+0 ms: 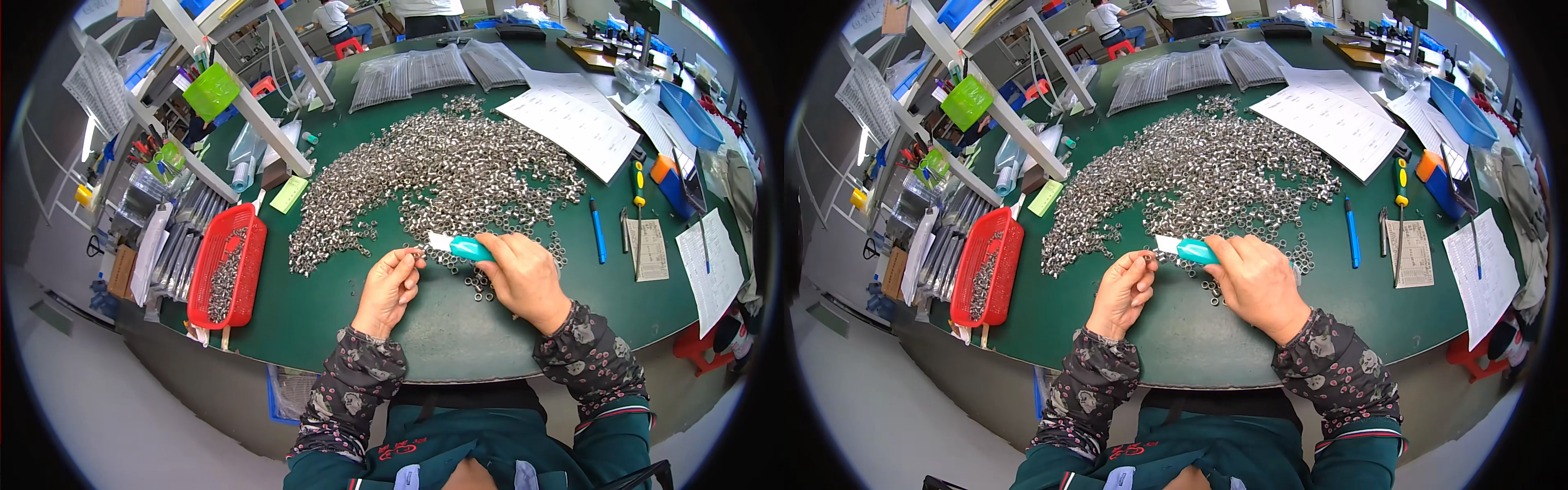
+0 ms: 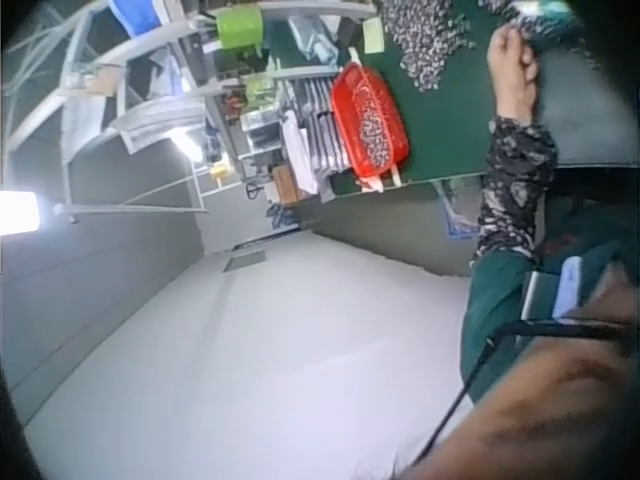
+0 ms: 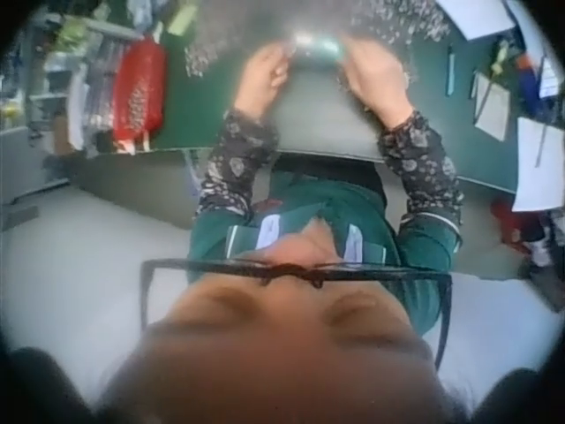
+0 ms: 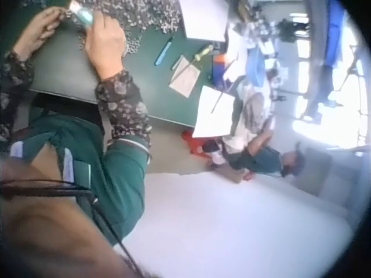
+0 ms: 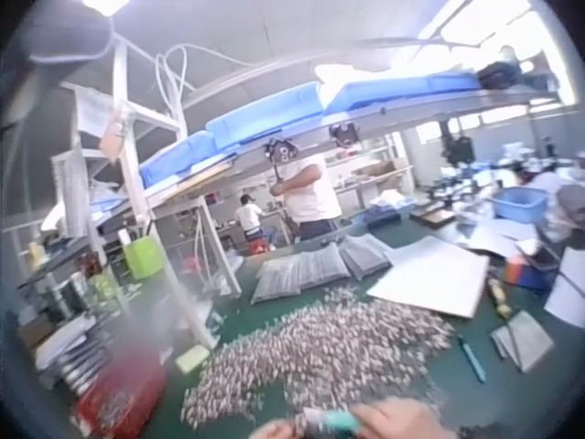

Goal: Sorting and cleaning small metal hardware components using a hand tool on a workbench.

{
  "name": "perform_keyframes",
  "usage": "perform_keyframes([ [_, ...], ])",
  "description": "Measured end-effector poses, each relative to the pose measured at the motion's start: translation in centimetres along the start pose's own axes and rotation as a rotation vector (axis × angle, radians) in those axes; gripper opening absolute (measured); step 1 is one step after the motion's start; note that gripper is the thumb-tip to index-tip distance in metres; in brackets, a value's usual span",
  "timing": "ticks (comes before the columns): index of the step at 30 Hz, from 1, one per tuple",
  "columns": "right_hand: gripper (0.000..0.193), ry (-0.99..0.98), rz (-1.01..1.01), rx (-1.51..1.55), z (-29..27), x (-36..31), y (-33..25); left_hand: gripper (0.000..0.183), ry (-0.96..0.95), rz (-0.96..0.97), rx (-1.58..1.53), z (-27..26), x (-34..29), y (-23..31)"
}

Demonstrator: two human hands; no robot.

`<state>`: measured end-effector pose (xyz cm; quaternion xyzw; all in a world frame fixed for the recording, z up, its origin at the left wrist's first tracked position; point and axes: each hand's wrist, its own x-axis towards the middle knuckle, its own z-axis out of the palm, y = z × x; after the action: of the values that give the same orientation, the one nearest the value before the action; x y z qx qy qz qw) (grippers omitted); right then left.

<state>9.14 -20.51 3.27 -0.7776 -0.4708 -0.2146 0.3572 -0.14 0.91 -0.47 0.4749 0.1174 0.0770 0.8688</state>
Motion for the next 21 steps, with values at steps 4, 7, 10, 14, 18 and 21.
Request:
perform_keyframes([
  [4, 0.03, 0.002, 0.024, 0.022, -0.2, 0.0, 0.4, 0.015, -0.026, -0.008, -0.015, 0.2, -0.1, 0.0],
  [7, 0.03, 0.025, 0.039, 0.008, -0.3, -0.1, 0.7, 0.012, -0.019, -0.023, -0.055, 1.3, -0.2, 0.4],
  [10, 0.03, 0.058, 0.046, 0.013, -0.2, 0.2, 1.0, 0.01, -0.045, -0.061, -0.117, 1.9, 0.0, 0.6],
  [14, 0.03, 0.06, 0.047, 0.025, -0.3, 0.3, 0.9, 0.006, -0.014, 0.222, 0.851, 2.7, 0.5, -0.9],
  [18, 0.031, 0.073, 0.034, 0.019, -0.2, 0.1, 1.2, 0.011, 0.004, 0.473, 1.396, 4.3, 0.5, -1.4],
  [21, 0.031, 0.057, 0.033, 0.024, -0.2, 0.1, 1.1, 0.011, -0.007, 0.596, 1.486, 4.0, 0.7, -2.1],
])
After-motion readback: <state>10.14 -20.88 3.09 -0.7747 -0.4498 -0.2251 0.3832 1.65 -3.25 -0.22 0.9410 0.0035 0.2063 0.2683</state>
